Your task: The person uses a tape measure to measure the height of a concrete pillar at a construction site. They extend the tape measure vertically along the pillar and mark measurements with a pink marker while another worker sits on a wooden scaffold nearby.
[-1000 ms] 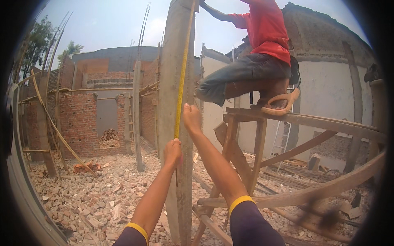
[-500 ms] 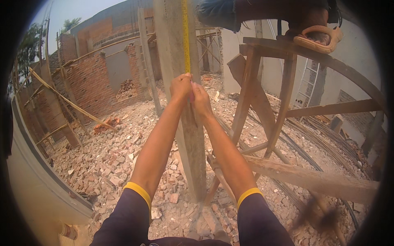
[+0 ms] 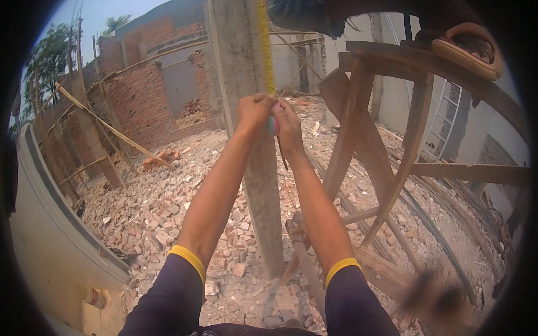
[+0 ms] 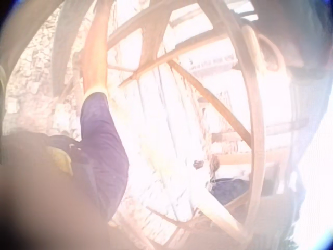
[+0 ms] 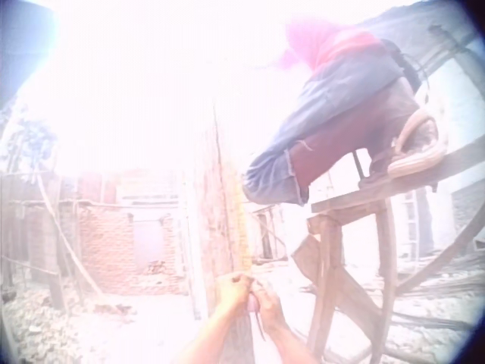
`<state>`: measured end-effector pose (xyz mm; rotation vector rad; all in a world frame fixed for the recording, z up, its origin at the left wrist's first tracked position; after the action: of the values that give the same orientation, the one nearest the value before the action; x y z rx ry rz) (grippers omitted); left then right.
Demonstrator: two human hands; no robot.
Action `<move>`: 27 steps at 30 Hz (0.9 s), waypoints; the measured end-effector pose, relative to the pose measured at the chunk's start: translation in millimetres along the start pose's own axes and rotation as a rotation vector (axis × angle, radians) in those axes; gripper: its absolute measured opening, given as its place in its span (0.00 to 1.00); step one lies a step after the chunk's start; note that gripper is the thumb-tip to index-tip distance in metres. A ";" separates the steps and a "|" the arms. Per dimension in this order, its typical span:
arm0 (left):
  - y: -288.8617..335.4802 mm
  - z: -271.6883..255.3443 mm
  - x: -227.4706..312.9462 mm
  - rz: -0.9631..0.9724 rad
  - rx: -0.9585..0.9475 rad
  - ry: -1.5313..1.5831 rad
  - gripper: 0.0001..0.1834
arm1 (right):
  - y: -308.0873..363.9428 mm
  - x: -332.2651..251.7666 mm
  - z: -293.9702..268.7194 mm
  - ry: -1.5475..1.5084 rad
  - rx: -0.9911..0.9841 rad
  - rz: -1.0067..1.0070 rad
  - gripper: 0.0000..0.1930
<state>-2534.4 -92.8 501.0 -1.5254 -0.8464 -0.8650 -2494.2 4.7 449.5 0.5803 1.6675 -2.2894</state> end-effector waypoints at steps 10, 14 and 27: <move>4.4 -49.4 -43.1 0.581 0.459 -0.288 0.06 | 5.3 -4.6 -11.5 -0.041 0.037 0.075 0.25; 3.0 -51.9 -51.2 0.605 0.457 -0.348 0.09 | 5.1 1.5 -0.2 0.074 -0.018 0.016 0.24; -6.9 -64.7 -25.9 0.484 0.407 -0.569 0.10 | -7.5 47.9 4.6 0.032 0.092 0.178 0.20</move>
<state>-2557.3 -157.7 487.7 -1.5244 -0.9238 0.1081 -2540.7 4.2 435.3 0.7566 1.4661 -2.2479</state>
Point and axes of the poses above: each hand's wrist, its own y-axis away from the middle knuckle, its own z-axis out of the palm, x = y × z, the point moved 4 cm from there along -y, towards the middle knuckle, and after that the axes turned 11 degrees about -z, right-handed, at the moved point
